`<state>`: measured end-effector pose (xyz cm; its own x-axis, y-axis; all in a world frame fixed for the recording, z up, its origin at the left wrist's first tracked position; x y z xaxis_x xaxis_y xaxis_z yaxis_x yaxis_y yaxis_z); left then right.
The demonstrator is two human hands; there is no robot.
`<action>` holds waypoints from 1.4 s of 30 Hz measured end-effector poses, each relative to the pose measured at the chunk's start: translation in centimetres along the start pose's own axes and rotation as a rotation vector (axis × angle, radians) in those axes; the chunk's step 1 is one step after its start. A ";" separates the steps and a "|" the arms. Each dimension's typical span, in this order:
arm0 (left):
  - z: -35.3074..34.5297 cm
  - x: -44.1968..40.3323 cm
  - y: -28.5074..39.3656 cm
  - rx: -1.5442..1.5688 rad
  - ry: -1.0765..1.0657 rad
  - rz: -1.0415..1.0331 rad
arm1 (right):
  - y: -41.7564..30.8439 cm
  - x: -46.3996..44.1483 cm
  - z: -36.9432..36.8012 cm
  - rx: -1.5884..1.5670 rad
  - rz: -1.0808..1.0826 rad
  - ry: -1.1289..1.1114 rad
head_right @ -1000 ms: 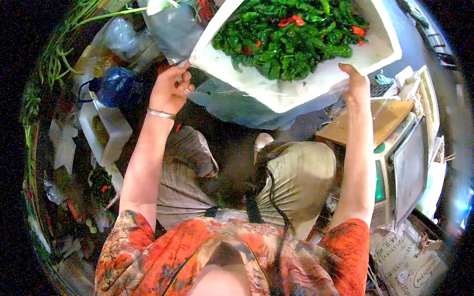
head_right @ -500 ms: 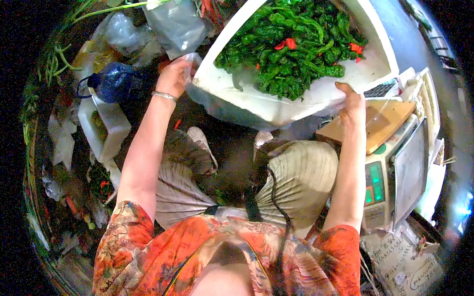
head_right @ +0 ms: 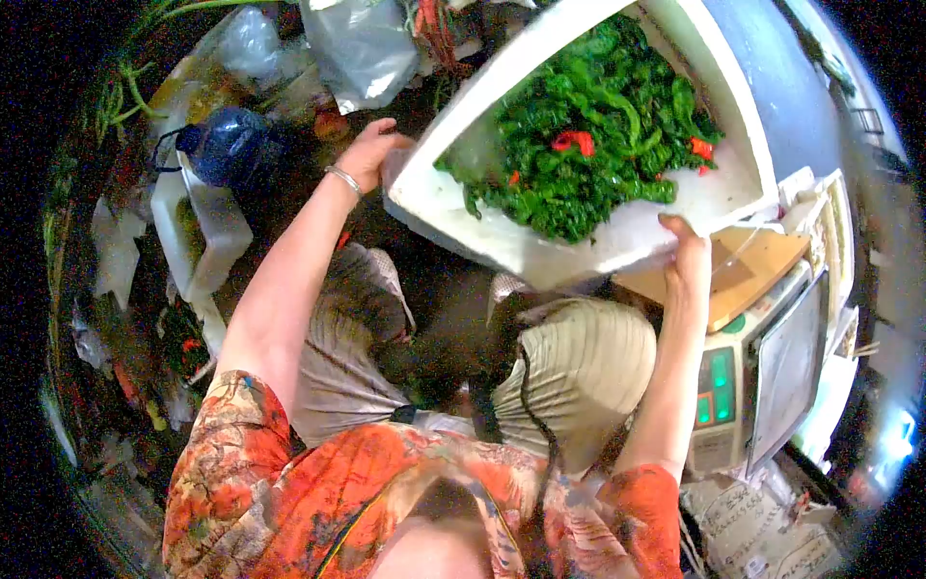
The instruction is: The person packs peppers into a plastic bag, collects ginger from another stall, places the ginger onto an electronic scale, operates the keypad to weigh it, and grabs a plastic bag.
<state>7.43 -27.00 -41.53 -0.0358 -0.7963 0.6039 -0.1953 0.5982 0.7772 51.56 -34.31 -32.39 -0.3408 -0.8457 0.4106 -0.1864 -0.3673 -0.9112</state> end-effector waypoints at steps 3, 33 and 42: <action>-0.4 -0.3 -0.9 -0.093 -0.086 0.083 | 0.7 0.6 0.6 0.005 -0.008 -0.013; -6.3 3.8 5.3 -0.467 -0.159 -0.378 | 0.5 -1.3 -2.2 0.008 0.368 0.096; -7.5 5.1 5.6 -0.262 -0.177 -0.355 | 1.5 -1.6 -4.2 0.187 0.426 0.008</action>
<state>13.53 -27.08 -32.77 -0.1821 -0.9451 0.2714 0.0271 0.2711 0.9622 47.93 -31.90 -34.27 -0.3584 -0.9336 -0.0024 0.1410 -0.0516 -0.9887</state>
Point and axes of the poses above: each hand's wrist, its own x-axis away from the middle knuckle, its own z-axis out of the back of the hand, y = z × x, the point moved 4 cm from there along -x, towards the middle knuckle, and after that the axes turned 5 degrees about -y, right-handed, at the moved point
